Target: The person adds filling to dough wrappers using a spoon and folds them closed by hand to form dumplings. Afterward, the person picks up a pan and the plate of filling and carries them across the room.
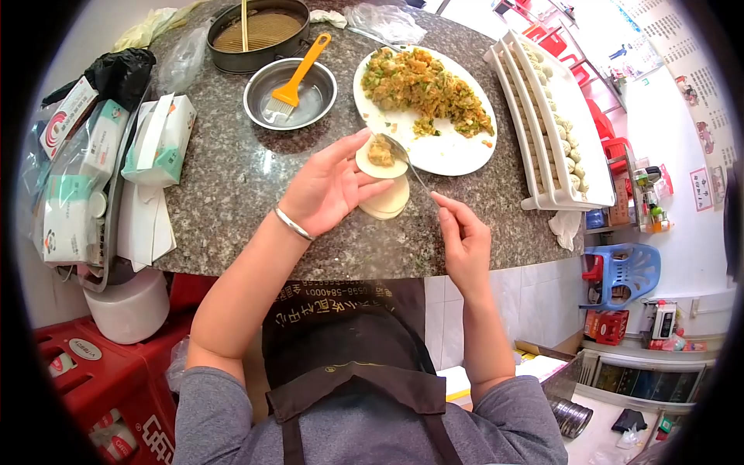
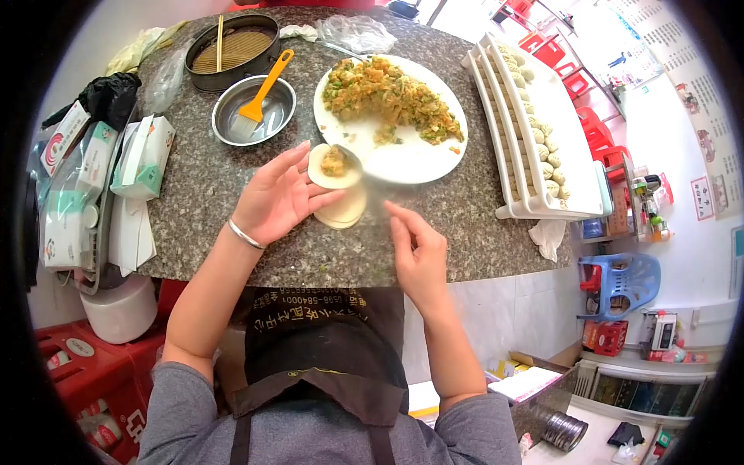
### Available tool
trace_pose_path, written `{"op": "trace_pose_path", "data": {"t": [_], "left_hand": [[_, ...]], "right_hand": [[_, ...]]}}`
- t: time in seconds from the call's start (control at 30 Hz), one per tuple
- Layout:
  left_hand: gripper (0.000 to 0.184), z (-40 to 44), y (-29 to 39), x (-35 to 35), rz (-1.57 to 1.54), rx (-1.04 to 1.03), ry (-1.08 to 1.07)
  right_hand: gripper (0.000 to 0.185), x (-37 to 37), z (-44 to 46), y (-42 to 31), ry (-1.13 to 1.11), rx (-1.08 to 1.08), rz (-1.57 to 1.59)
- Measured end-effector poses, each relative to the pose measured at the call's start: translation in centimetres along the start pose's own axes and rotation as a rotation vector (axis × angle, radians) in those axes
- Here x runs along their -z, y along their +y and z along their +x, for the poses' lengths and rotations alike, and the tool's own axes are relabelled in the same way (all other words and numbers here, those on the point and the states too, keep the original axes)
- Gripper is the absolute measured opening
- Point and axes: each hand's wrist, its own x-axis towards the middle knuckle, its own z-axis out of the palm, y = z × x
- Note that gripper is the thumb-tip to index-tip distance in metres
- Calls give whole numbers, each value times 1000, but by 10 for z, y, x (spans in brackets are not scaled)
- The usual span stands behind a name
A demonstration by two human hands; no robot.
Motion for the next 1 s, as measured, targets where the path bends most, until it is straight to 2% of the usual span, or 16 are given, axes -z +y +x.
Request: {"op": "trace_pose_path", "data": {"t": [0.07,0.13,0.33,0.4,0.47,0.6,0.67,0.73,0.83,1.0], "left_hand": [[50,-1,0,-1,-8,2,-11],[50,-1,1,-2,-2,8,3],[50,-1,2,-2,-31,-16,12],[51,-1,1,-2,-12,-5,4],[50,-1,-1,-2,-20,7,11],[51,0,1,-1,-29,7,-5],[51,0,1,-2,-24,-4,-1],[51,0,0,-3,-22,-6,3],[51,0,1,-2,-7,-10,18],[52,1,0,-1,-4,-14,18]], "right_hand": [[23,2,6,3,-8,-46,25],[24,2,22,9,88,64,-41],[23,7,21,1,-50,7,-87],[24,11,19,11,96,-32,-26],[24,11,17,17,118,-72,-22],[24,6,3,2,-8,-53,-12],[23,8,-1,0,-37,-83,98],[23,7,0,6,1,-81,129],[23,4,2,5,19,1,-2],[22,10,5,4,-8,-81,164]]}}
